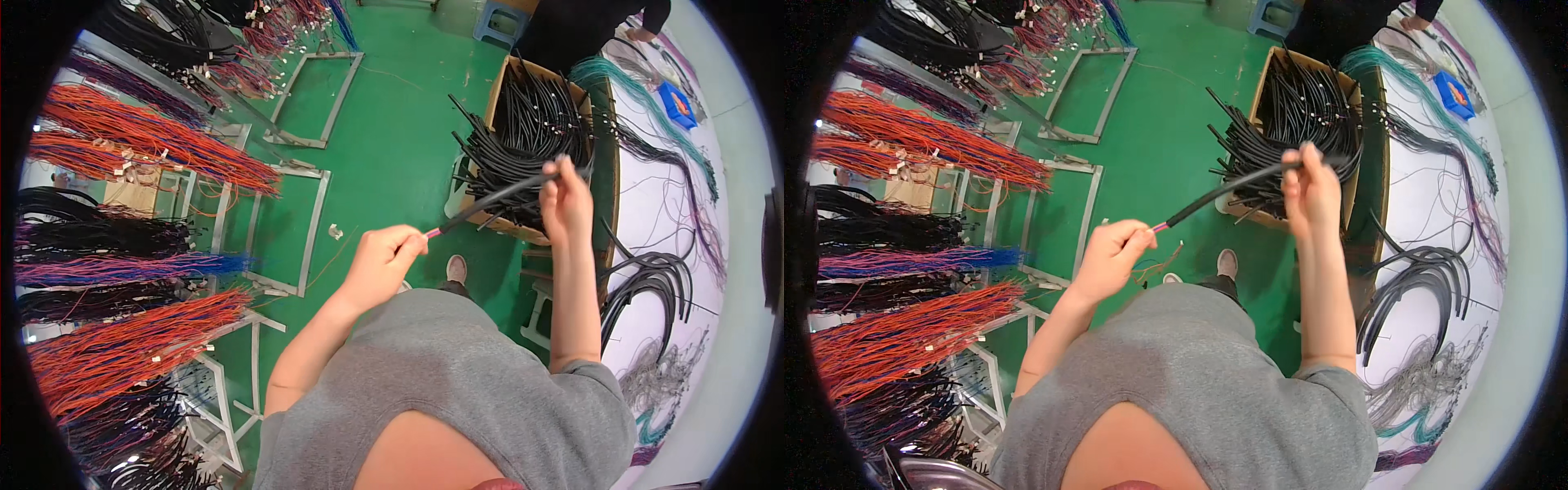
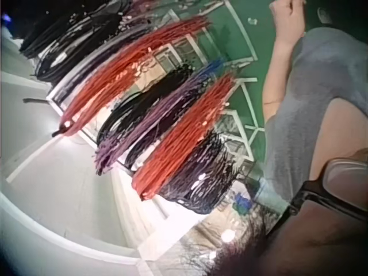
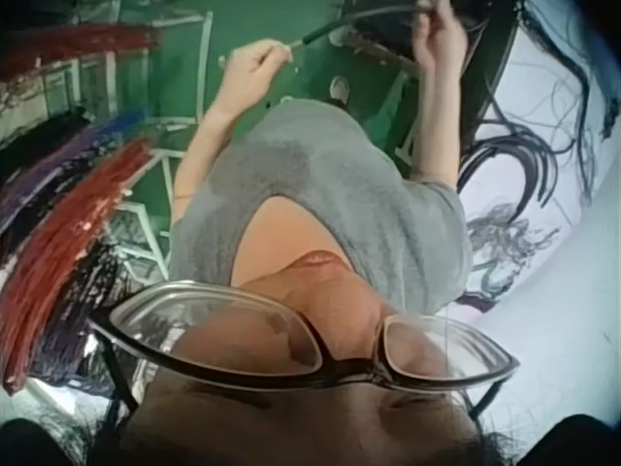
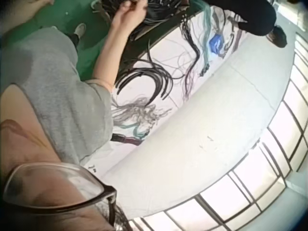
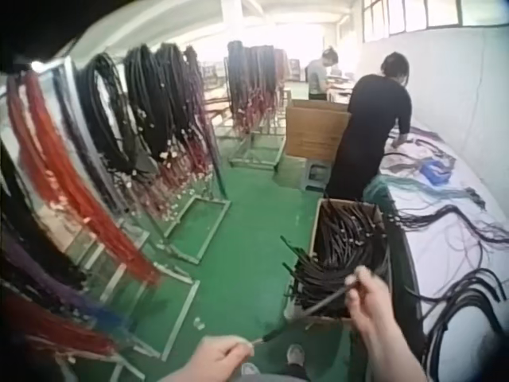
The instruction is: The person assembles multi-colored electrical wires into black protective sleeves and attaches plastic connectors by hand.
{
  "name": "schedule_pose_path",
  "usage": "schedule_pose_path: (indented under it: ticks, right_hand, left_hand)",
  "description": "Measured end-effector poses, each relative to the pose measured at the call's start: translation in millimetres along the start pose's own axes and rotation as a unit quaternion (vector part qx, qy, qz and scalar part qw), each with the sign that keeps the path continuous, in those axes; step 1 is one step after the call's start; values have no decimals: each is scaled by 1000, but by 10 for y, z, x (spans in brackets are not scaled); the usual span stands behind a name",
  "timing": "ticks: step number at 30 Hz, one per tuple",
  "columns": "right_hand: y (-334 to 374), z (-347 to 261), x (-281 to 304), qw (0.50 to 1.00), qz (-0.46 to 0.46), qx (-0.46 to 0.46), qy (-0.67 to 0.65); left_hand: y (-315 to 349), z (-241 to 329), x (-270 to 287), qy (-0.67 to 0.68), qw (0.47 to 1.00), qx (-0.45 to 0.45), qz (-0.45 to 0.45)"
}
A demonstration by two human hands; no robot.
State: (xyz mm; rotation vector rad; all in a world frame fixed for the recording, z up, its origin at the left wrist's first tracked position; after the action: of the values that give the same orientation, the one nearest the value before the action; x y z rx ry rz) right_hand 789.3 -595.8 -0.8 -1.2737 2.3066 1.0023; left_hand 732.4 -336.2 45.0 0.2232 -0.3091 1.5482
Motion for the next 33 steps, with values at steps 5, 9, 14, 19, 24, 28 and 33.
schedule_pose_path:
  ticks: [5, 9, 14, 19, 24, 28, 33]
  right_hand:
    - [-218, 382, -282, 992, -11, -56, 111]
    - [-109, 1509, 93, 961, 37, -274, 27]
    - [634, 2005, -172, 931, -60, -359, 11]
    - [1196, 2233, -519, 909, -145, -389, 35]
    - [1297, 2302, -650, 921, -184, -337, 66]
    - [1302, 2252, -790, 919, -195, -340, 47]
    - [1289, 2114, -959, 927, -249, -257, 110]
  left_hand:
    - [68, -163, 81, -12, 999, 6, 35]
    - [306, -443, 323, -38, 993, 105, 39]
    - [551, -502, 513, -89, 989, 104, 53]
    - [695, -627, 681, -100, 978, 145, 108]
    - [697, -501, 697, -194, 970, 108, 94]
    - [769, -636, 837, -105, 968, 159, 166]
    - [806, -631, 897, -50, 974, 157, 155]
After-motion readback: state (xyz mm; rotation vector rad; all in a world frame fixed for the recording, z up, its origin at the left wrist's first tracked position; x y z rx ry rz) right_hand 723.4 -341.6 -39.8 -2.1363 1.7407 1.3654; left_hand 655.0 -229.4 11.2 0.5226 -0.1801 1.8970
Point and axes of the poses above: each hand's wrist, its own y-axis away from the middle knuckle, its own x-axis out of the back of the hand, z = x × y, the point moved 7 cm from there along -y, towards the middle knuckle, and after that the axes turned 15 degrees about z, right-handed, at the moved point
